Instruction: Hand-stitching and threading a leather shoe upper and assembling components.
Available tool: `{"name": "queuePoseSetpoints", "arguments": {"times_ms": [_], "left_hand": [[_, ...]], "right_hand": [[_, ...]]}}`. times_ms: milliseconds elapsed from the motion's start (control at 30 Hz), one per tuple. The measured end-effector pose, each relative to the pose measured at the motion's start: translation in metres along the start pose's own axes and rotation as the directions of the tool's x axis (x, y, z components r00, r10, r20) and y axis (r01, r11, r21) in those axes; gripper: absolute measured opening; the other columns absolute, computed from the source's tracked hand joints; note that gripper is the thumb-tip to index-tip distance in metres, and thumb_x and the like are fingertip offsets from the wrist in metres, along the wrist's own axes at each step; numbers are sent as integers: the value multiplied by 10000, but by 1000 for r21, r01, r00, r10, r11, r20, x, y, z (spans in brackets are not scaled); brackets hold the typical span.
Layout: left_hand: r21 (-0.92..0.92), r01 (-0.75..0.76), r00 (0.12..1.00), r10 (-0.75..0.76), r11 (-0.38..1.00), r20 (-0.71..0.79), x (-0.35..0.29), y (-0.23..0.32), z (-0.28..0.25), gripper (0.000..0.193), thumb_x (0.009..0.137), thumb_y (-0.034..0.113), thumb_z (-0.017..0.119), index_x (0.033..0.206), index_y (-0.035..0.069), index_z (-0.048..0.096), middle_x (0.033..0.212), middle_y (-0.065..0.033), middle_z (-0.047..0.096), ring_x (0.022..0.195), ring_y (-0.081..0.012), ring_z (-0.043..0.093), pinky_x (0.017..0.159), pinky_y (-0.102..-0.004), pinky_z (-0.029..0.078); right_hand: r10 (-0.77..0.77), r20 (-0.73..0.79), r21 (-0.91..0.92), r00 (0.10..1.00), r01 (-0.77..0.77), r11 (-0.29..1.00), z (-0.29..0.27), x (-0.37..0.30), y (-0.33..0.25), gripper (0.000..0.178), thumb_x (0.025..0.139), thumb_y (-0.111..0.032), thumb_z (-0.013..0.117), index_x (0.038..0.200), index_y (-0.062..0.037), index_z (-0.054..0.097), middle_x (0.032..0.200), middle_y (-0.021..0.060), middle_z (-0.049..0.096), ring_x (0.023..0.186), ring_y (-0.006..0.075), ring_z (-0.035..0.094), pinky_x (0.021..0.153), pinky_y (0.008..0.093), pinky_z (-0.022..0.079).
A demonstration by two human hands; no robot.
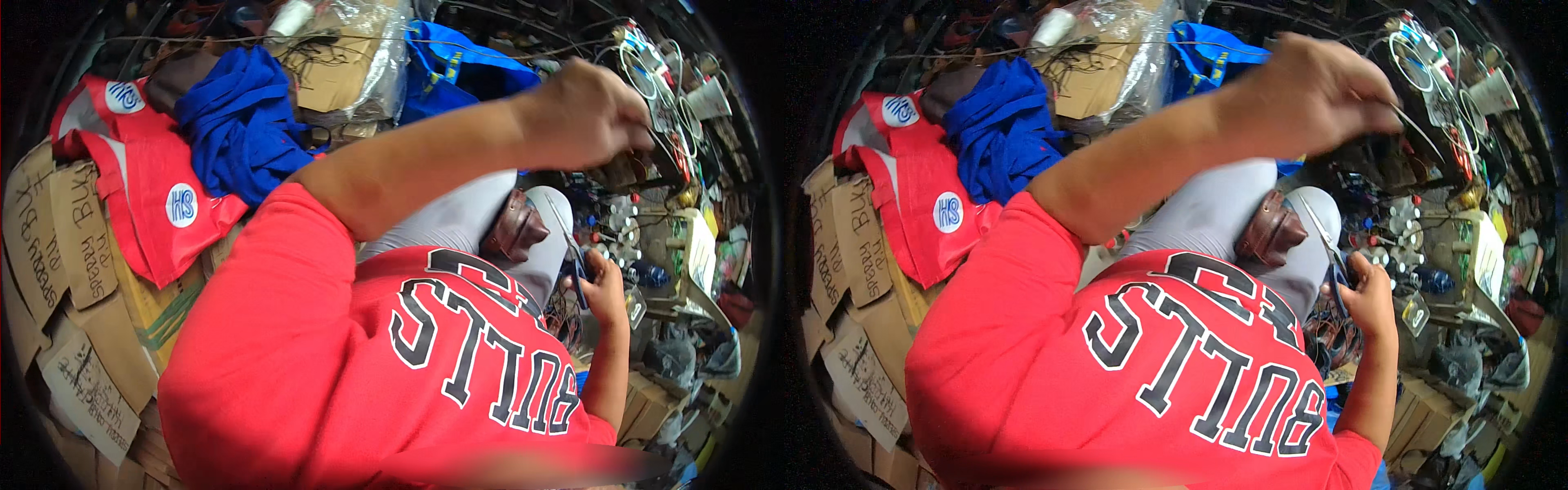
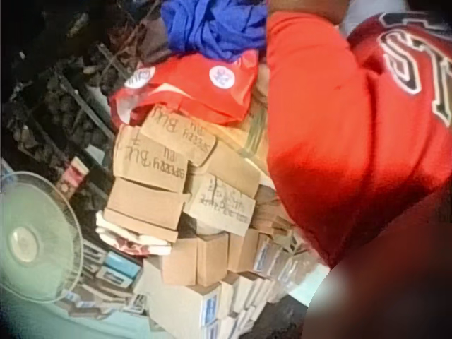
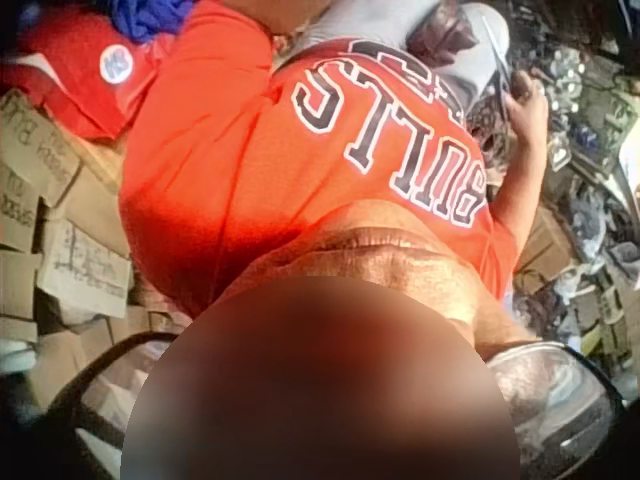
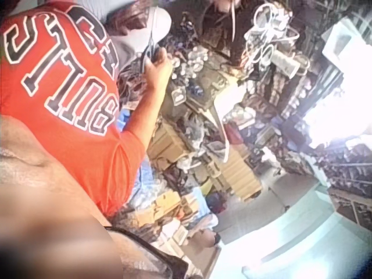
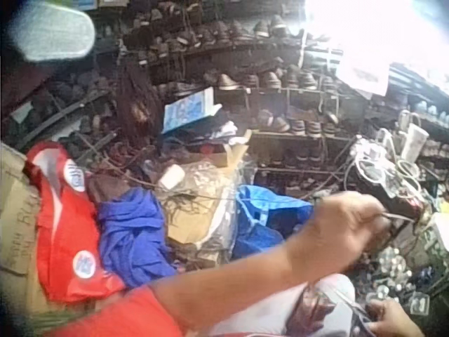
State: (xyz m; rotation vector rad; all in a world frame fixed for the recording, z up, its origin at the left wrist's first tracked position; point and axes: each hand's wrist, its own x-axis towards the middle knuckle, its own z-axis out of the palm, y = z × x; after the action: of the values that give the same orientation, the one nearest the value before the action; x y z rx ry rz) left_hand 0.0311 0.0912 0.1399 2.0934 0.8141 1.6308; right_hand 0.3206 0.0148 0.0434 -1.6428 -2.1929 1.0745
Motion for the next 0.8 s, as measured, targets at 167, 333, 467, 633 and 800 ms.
{"name": "queuePoseSetpoints", "arguments": {"times_ms": [167, 333, 467, 633, 800], "left_hand": [[300, 196, 980, -196, 934, -31, -18, -48, -138, 145, 821, 70, 656, 917, -35, 682, 810, -134, 687, 728, -193, 636, 708, -323, 496], [767, 274, 951, -285, 580, -123, -69, -80, -262, 128, 843, 139, 638, 893, 30, 685, 824, -110, 692, 767, -227, 665, 733, -352, 526], [959, -4, 948, -303, 282, 93, -102, -99, -309, 181, 766, 100, 663, 937, 94, 601, 886, -94, 642, 803, -348, 626, 701, -393, 522], [954, -283, 870, -394, 97, 298, -132, -118, -315, 87, 806, 110, 540, 861, 115, 607, 918, -104, 606, 831, -318, 651, 681, -441, 538], [993, -63, 715, -699, -103, -27, -117, -119, -309, 174, 801, 87, 531, 892, 75, 679, 993, -176, 647, 905, -365, 651, 750, -461, 542]], "right_hand": [[51, -3, 45, 999, -50, 998, -1, 0, 3, 422, 595, -165, 794, 721, -17, 420, 631, -24, 381, 620, 82, 329, 521, 277, 282], [99, 19, 192, 995, -101, 976, 4, 4, 2, 349, 618, -102, 738, 727, -25, 416, 675, -26, 384, 669, 79, 347, 571, 255, 316], [118, 33, 306, 992, -123, 944, 4, 11, -7, 276, 641, -64, 709, 800, -11, 490, 737, -22, 459, 711, 79, 402, 646, 224, 357], [161, 22, 326, 987, -160, 932, 3, 14, -17, 302, 669, -103, 733, 872, 1, 535, 779, -23, 495, 747, 83, 433, 680, 216, 372], [25, -57, 150, 998, -17, 989, 6, 15, -17, 370, 652, -158, 790, 789, -2, 483, 669, 7, 432, 656, 85, 379, 565, 264, 338]]}}
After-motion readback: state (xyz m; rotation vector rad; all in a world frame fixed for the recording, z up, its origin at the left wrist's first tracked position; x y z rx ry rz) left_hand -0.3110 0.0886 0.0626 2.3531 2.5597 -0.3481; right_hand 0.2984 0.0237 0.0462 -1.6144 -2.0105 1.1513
